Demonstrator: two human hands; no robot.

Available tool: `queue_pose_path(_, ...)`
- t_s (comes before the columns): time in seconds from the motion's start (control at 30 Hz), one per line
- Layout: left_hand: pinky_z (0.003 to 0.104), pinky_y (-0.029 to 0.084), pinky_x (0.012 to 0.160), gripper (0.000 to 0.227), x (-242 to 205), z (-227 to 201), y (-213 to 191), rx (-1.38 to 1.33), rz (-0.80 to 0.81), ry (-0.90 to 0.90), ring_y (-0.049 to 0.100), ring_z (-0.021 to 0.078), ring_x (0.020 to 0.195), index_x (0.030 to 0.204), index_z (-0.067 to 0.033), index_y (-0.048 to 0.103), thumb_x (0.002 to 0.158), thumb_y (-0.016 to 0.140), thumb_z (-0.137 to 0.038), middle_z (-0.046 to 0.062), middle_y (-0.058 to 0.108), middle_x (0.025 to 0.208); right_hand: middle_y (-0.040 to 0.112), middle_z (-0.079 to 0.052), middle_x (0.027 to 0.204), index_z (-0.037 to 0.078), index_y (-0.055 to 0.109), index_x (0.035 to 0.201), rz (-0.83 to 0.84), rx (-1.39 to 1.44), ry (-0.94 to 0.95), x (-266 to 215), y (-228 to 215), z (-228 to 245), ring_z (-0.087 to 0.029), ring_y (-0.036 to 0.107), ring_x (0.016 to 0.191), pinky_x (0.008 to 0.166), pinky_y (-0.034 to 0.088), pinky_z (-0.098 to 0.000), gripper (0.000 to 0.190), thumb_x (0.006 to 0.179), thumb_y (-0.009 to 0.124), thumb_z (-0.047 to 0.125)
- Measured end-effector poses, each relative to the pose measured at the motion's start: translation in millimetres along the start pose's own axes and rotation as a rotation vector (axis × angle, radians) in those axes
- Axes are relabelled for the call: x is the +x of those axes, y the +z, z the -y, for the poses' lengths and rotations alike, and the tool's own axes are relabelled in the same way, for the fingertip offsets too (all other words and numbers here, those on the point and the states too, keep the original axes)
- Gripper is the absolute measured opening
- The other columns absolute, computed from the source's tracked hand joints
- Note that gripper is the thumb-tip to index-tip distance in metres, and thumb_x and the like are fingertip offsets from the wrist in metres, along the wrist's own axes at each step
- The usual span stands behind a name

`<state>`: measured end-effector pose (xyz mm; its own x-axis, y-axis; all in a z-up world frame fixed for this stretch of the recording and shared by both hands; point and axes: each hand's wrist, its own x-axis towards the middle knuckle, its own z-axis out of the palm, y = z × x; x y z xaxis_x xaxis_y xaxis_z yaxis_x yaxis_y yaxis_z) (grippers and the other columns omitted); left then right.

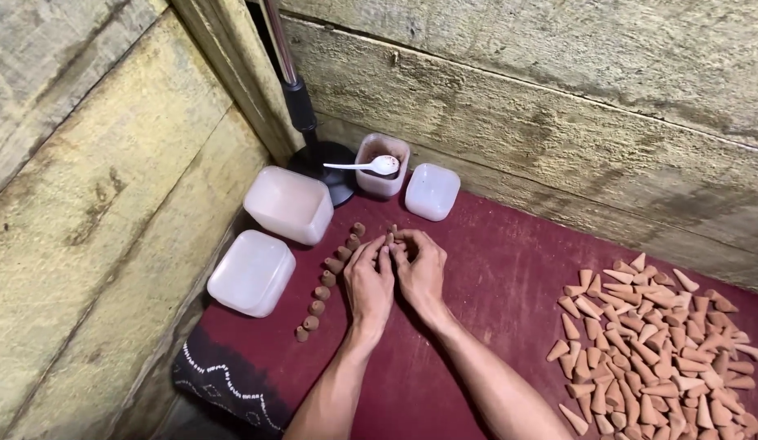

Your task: Sorting and lining up incense cones on a table for inspection or packaging.

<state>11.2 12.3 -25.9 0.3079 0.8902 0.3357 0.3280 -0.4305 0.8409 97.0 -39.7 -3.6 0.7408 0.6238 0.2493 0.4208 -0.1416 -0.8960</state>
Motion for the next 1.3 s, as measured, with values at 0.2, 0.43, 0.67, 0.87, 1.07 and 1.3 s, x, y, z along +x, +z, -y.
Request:
queue_pose_path(0.2,0.031,0.061,0.073,0.022,-1,6,6,0.053,0.004,-0.004,0.075,0.026,0.093,0.109,-0.0096,0.081,0.09,0.071,-0.01,0.009,0.076,0.102,0.07,-0.009,0.071,0.01,0.078,0.091,-0.032,-0.016,0.013,-2,7,-12,-0.023,0.069,0.065,0.065,0.056,-0.0362,0.014,0.08,0.081,0.003)
queue_pose_path(0.43,0.028,0.061,0.069,0.026,-1,0,3,0.042,0.044,-0.035,0.073,0.0242,0.087,0.114,-0.006,0.079,0.09,0.068,-0.008,0.012,0.075,0.106,0.069,-0.009,0.069,0.011,0.077,0.09,-0.036,-0.004,-0.015,1,7,-18,-0.024,0.068,0.061,0.063,0.054,-0.036,0.012,0.081,0.079,0.003)
queue_pose_path(0.67,0.028,0.062,0.069,0.03,-3,7,4,0.054,0.084,-0.039,0.073,0.0244,0.087,0.118,-0.0059,0.077,0.089,0.069,-0.009,0.013,0.073,0.107,0.068,-0.009,0.069,0.01,0.076,0.089,-0.032,-0.011,-0.029,0,8,-24,-0.025,0.068,0.061,0.062,0.054,-0.0361,0.01,0.081,0.078,0.003)
queue_pose_path(0.87,0.027,0.062,0.071,0.034,-2,3,1,0.027,0.092,-0.059,0.073,0.0237,0.087,0.121,-0.0032,0.075,0.088,0.07,-0.008,0.014,0.072,0.109,0.069,-0.009,0.07,0.01,0.076,0.089,-0.037,-0.002,-0.023,-1,5,-22,-0.023,0.068,0.062,0.063,0.054,-0.035,0.011,0.081,0.078,0.002)
queue_pose_path(1.07,0.029,0.062,0.07,0.033,-3,5,2,0.025,0.099,-0.052,0.073,0.0252,0.087,0.12,-0.0042,0.075,0.088,0.069,-0.008,0.014,0.073,0.11,0.069,-0.009,0.07,0.01,0.076,0.089,-0.041,-0.006,-0.031,-2,5,-23,-0.023,0.068,0.062,0.063,0.055,-0.0352,0.012,0.08,0.078,0.002)
queue_pose_path(1.3,0.027,0.063,0.067,0.031,-4,6,4,0.037,0.102,-0.033,0.073,0.0259,0.086,0.117,-0.0075,0.076,0.088,0.068,-0.008,0.013,0.073,0.109,0.069,-0.006,0.07,0.012,0.077,0.089,-0.036,-0.011,-0.036,0,5,-23,-0.02,0.068,0.062,0.063,0.055,-0.034,0.013,0.079,0.079,0.003)
